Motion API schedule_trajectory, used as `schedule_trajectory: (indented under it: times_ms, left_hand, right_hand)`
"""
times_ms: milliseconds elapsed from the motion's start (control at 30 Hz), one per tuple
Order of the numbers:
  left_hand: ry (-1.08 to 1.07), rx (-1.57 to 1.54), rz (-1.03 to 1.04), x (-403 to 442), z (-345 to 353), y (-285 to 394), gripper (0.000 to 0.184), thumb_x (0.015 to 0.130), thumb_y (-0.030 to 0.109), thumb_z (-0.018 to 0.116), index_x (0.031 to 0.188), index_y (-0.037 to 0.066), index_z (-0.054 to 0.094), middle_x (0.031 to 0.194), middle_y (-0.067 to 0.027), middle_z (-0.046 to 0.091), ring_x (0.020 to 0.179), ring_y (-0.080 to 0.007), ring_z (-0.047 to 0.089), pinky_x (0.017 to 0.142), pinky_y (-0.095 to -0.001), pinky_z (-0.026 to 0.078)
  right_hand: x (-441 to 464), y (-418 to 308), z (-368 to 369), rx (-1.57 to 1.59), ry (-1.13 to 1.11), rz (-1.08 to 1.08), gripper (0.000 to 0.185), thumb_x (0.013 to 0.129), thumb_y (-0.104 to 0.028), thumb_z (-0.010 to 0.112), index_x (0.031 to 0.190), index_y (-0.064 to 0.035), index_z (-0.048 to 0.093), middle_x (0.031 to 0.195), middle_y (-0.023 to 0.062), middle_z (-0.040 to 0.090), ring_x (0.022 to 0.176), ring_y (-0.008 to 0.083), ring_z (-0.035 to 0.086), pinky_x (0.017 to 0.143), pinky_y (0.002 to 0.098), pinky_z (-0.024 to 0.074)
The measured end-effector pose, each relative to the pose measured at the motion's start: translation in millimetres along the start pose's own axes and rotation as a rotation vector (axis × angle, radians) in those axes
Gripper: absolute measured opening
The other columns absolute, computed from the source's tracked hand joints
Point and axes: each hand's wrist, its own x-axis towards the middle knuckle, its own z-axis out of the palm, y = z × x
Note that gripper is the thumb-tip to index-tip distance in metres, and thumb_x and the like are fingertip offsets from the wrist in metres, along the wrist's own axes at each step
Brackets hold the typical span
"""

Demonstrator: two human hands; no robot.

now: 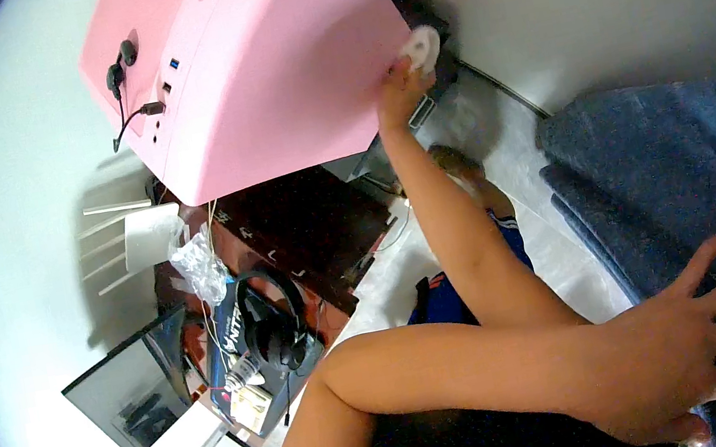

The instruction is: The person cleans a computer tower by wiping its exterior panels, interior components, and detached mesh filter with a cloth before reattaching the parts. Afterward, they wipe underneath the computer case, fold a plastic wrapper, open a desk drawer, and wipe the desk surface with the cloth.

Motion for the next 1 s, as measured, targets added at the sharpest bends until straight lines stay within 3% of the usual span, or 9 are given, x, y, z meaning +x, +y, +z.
schedule_trajectory:
  times_ms: [133,267,400,567,633,667,767,967,1000]
  left_hand:
    - [-0.024,0.287,0.086,3.6,8.0,-2.0,0.053,0.078,0.047,0.059,0.12,0.015,0.053,0.136,-0.0104,0.038,0.125,-0.0361,0.033,0.096,-0.0643,0.022]
    - [0.019,0.367,0.178,5.6,6.4,2.0,0.049,0.082,0.045,0.057,0.121,0.014,0.053,0.134,-0.0086,0.04,0.122,-0.0344,0.036,0.092,-0.0634,0.027]
    - [0.218,0.42,0.274,-10.9,-23.3,17.9,0.048,0.083,0.044,0.058,0.114,0.007,0.054,0.118,-0.0115,0.052,0.108,-0.0334,0.049,0.089,-0.0589,0.034]
    - [0.184,1.448,-0.595,-154.9,-150.5,100.9,0.046,0.079,0.035,0.055,0.11,0.002,0.053,0.11,-0.0151,0.053,0.107,-0.0264,0.051,0.093,-0.046,0.037]
    - [0.964,1.579,-0.512,-155.7,-182.7,76.6,0.054,0.084,0.033,0.049,0.119,-0.007,0.04,0.119,-0.0194,0.044,0.117,-0.0273,0.041,0.101,-0.0394,0.03]
    - [1.275,1.289,-0.004,-141.1,-206.8,46.6,0.057,0.084,0.03,0.049,0.124,-0.008,0.034,0.125,-0.0201,0.041,0.121,-0.0297,0.037,0.105,-0.0393,0.025]
    - [1.609,0.703,-0.055,-123.5,-220.5,32.3,0.06,0.088,0.026,0.045,0.135,-0.005,0.022,0.133,-0.0194,0.036,0.125,-0.0295,0.035,0.107,-0.0404,0.024]
    - [1.687,0.773,-0.522,-102.2,-227.3,35.1,0.061,0.091,0.041,0.038,0.141,0.011,0.02,0.139,-0.0142,0.03,0.124,-0.0297,0.037,0.103,-0.0445,0.033]
    - [1.77,0.214,-0.068,-109.2,-228.3,34.5,0.061,0.091,0.044,0.035,0.142,0.013,0.019,0.139,-0.0138,0.03,0.124,-0.0299,0.037,0.103,-0.0449,0.033]
  right_hand:
    - [32.7,32.0,-28.6,-0.094,0.037,0.39,0.036,0.088,-0.022,0.046,0.108,0.0072,0.052,0.089,0.0128,0.057,0.076,0.0252,0.056,0.072,0.0377,0.0466]
    - [36.9,-21.6,-4.8,-0.458,0.005,-0.333,0.038,0.089,-0.029,0.048,0.105,0.0045,0.055,0.093,0.0113,0.056,0.083,0.0234,0.054,0.074,0.0327,0.0447]
    - [18.3,-142.8,29.4,-0.231,-0.293,-0.457,0.038,0.09,-0.03,0.049,0.106,0.0038,0.055,0.095,0.013,0.055,0.088,0.0239,0.054,0.077,0.0337,0.0431]
    - [85.6,-169.8,29.2,-0.272,-0.868,-0.228,0.04,0.091,-0.029,0.047,0.111,0.0044,0.055,0.109,0.0095,0.056,0.101,0.02,0.053,0.084,0.0341,0.0424]
    - [106.7,-157.0,34.9,-0.246,-1.004,-0.122,0.044,0.092,-0.034,0.047,0.115,0.0027,0.054,0.109,0.0102,0.058,0.099,0.0209,0.054,0.087,0.0328,0.0413]
    - [112.6,-150.0,42.8,-0.232,-1.078,-0.062,0.045,0.092,-0.036,0.047,0.117,0.0018,0.053,0.109,0.0106,0.059,0.098,0.0214,0.055,0.089,0.0322,0.0408]
    - [118.9,-100.5,46.0,-0.551,-1.021,-0.472,0.048,0.094,-0.041,0.041,0.12,-0.001,0.051,0.108,0.0129,0.06,0.101,0.0222,0.056,0.091,0.0341,0.0413]
    - [154.6,-84.6,52.0,-0.319,-1.313,0.096,0.05,0.09,-0.034,0.053,0.128,-0.0044,0.039,0.122,0.0104,0.049,0.11,0.0208,0.048,0.092,0.0363,0.0404]
    - [120.8,-127.5,56.6,-0.375,-1.245,0.106,0.053,0.09,-0.037,0.052,0.129,-0.0037,0.038,0.122,0.0112,0.049,0.112,0.0211,0.046,0.095,0.0351,0.0372]
